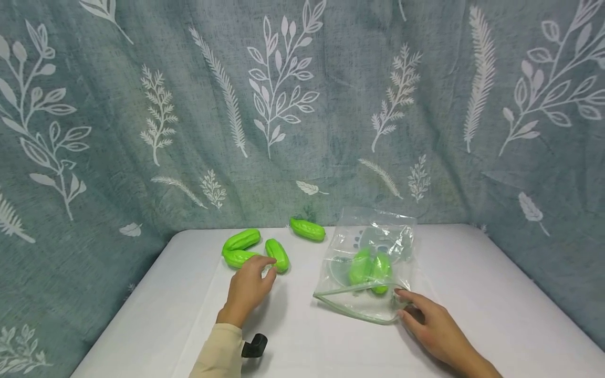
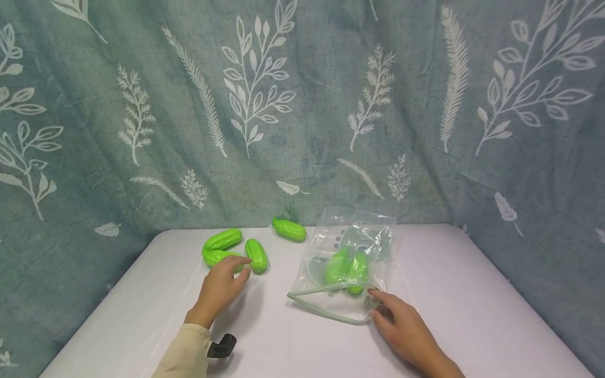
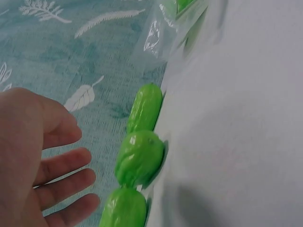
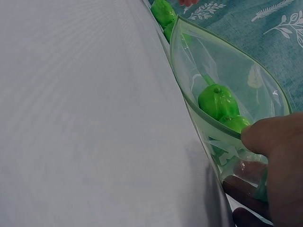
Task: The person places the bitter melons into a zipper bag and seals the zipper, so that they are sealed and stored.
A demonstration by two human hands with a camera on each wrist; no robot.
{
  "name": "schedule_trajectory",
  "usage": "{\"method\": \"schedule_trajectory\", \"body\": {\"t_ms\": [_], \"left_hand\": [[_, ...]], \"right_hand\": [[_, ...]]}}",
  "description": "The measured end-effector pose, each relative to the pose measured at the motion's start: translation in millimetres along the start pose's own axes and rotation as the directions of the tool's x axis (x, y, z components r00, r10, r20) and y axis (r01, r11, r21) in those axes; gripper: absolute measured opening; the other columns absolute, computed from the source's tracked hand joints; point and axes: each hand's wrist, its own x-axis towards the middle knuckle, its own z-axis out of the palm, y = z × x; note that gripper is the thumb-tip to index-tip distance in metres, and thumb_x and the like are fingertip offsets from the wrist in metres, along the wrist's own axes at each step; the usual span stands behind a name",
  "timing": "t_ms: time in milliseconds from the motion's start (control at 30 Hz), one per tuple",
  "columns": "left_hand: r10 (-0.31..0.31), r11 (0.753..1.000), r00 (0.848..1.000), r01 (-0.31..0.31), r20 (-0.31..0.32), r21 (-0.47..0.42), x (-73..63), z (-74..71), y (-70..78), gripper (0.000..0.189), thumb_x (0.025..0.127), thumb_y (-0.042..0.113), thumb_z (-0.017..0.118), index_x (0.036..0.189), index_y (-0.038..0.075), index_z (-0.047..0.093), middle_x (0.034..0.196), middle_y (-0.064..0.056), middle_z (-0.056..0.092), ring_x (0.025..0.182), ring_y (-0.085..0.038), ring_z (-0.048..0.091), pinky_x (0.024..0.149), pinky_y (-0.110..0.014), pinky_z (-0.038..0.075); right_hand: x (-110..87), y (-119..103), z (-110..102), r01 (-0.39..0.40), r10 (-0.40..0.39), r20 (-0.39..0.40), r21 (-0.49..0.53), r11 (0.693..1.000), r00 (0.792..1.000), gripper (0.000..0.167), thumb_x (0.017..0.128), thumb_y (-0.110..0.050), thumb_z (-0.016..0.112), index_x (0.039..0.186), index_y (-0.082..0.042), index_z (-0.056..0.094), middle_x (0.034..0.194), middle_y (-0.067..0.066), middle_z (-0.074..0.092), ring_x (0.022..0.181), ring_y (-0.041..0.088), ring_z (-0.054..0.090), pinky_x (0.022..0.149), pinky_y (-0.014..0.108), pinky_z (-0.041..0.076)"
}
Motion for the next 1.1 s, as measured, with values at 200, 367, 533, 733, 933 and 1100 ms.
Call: {"method": "schedule_trajectory", "body": {"t_ms": [200,367,533,733,933,1100], "left_hand": [[-0.077,0.997,0.997,0.076,-0.03,-0.02,1.5,-4.7,-18.0,0.024,0.093,0.021,0.066,0.112,0.012,0.076,0.117,-0.007,0.069,0.111,-0.029,0.065,0.084,-0.052,0.054],[-0.115,0.993,0.992,0.115,-0.054,-0.001,0.1,-4.6,-28.5,0.023,0.091,0.02,0.068,0.11,0.01,0.076,0.116,-0.008,0.068,0.112,-0.031,0.063,0.087,-0.053,0.052],[-0.121,0.992,0.99,0.123,-0.069,0.029,-1.9,-3.1,-36.1,0.022,0.089,0.017,0.071,0.109,0.008,0.076,0.118,-0.013,0.065,0.115,-0.035,0.059,0.09,-0.053,0.05],[-0.116,0.991,0.991,0.121,-0.074,0.062,1.1,-0.9,-43.3,0.034,0.088,0.014,0.072,0.12,0.005,0.071,0.124,-0.017,0.061,0.119,-0.037,0.054,0.096,-0.051,0.047],[-0.048,0.991,0.995,0.059,-0.092,0.122,7.3,-0.8,-48.1,0.036,0.086,0.013,0.076,0.12,0.005,0.071,0.125,-0.02,0.059,0.117,-0.039,0.054,0.093,-0.053,0.047],[-0.006,0.988,0.997,0.017,-0.077,0.154,10.9,-0.7,-51.5,0.032,0.085,0.013,0.077,0.116,0.005,0.073,0.125,-0.02,0.059,0.117,-0.04,0.054,0.092,-0.053,0.048]], "right_hand": [[0.0,-2,0,0.005,-0.005,-0.007,-0.008,1.0,1.0,0.045,0.092,-0.022,0.074,0.135,-0.016,0.062,0.125,0.002,0.068,0.12,0.032,0.06,0.099,0.055,0.044],[-0.1,-3,0,0.004,-0.004,0.002,-0.008,1.0,1.0,0.045,0.093,-0.024,0.073,0.136,-0.015,0.061,0.127,0.002,0.067,0.118,0.03,0.062,0.098,0.054,0.046],[0.7,-2,1,-0.001,0.001,0.013,-0.002,1.0,1.0,0.045,0.094,-0.025,0.072,0.136,-0.016,0.061,0.129,0.001,0.066,0.12,0.029,0.061,0.099,0.053,0.045],[1.1,-1,0,0.007,-0.007,0.004,-0.011,1.0,1.0,0.045,0.093,-0.024,0.073,0.136,-0.016,0.061,0.129,0.002,0.066,0.12,0.031,0.061,0.098,0.055,0.045],[0.1,0,1,-0.003,0.003,0.004,-0.012,1.0,1.0,0.044,0.094,-0.025,0.071,0.136,-0.015,0.061,0.129,0.002,0.066,0.117,0.029,0.063,0.097,0.054,0.046],[0.5,1,3,-0.014,0.014,0.008,-0.017,1.0,1.0,0.044,0.095,-0.027,0.071,0.136,-0.015,0.061,0.13,0.003,0.066,0.117,0.029,0.063,0.097,0.054,0.047]]}}
